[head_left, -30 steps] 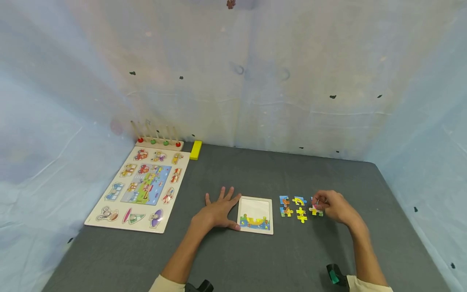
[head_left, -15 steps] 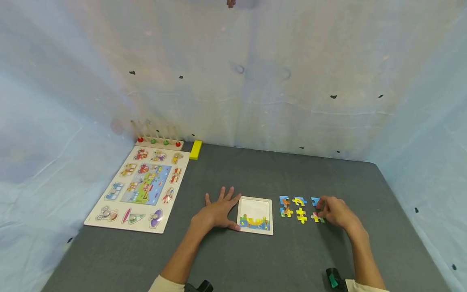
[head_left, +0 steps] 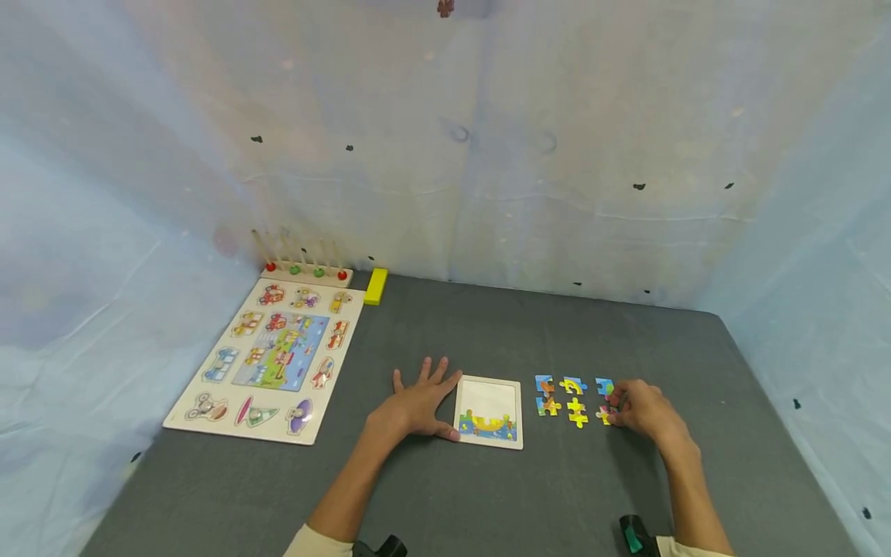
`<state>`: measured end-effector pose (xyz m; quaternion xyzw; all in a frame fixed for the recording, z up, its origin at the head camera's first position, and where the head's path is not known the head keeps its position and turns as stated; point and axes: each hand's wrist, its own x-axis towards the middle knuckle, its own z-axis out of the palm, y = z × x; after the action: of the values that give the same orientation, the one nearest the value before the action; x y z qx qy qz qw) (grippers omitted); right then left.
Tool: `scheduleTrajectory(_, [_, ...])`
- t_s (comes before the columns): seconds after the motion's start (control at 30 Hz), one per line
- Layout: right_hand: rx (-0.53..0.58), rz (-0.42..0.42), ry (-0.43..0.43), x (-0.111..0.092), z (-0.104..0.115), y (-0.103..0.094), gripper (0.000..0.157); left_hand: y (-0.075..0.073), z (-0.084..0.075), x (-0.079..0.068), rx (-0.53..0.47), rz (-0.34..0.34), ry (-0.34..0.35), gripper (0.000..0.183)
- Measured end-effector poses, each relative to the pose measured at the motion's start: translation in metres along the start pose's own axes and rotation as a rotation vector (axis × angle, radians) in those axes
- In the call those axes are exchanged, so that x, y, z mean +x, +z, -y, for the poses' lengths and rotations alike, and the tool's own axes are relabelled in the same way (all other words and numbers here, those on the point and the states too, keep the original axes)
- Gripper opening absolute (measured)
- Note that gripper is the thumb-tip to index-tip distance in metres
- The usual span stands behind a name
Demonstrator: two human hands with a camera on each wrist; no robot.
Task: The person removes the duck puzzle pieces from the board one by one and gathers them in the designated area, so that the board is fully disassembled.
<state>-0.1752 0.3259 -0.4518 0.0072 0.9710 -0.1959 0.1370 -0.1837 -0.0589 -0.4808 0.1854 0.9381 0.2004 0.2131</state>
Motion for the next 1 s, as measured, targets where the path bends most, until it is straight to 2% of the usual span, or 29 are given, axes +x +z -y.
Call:
scheduleTrajectory(0.3, [-0.004, -0.027, -0.035, 0.001, -0.004, 0.001, 0.018, 0.000, -0.002, 0.000, -0.005, 0.010, -0.002, 0.107])
scheduleTrajectory(0.53, [-0.017, 0.020, 0.002, 0.001, 0.001, -0.003, 0.019, 0.000, -0.004, -0.001, -0.001, 0.006, -0.001, 0.107])
scheduleTrajectory(0.6, [-0.017, 0.010, -0.012, -0.001, 0.005, -0.004, 0.020, 0.001, -0.004, -0.001, 0.002, 0.005, -0.002, 0.107])
scheduleTrajectory(0.77, [0.016, -0.025, -0.125, -0.010, 0.025, -0.006, 0.024, 0.000, -0.005, -0.001, 0.014, 0.001, -0.007, 0.107])
scheduleTrajectory(1.0, [0.085, -0.023, -0.402, -0.012, 0.071, -0.001, 0.023, -0.001, -0.004, 0.000, 0.019, 0.012, -0.011, 0.107])
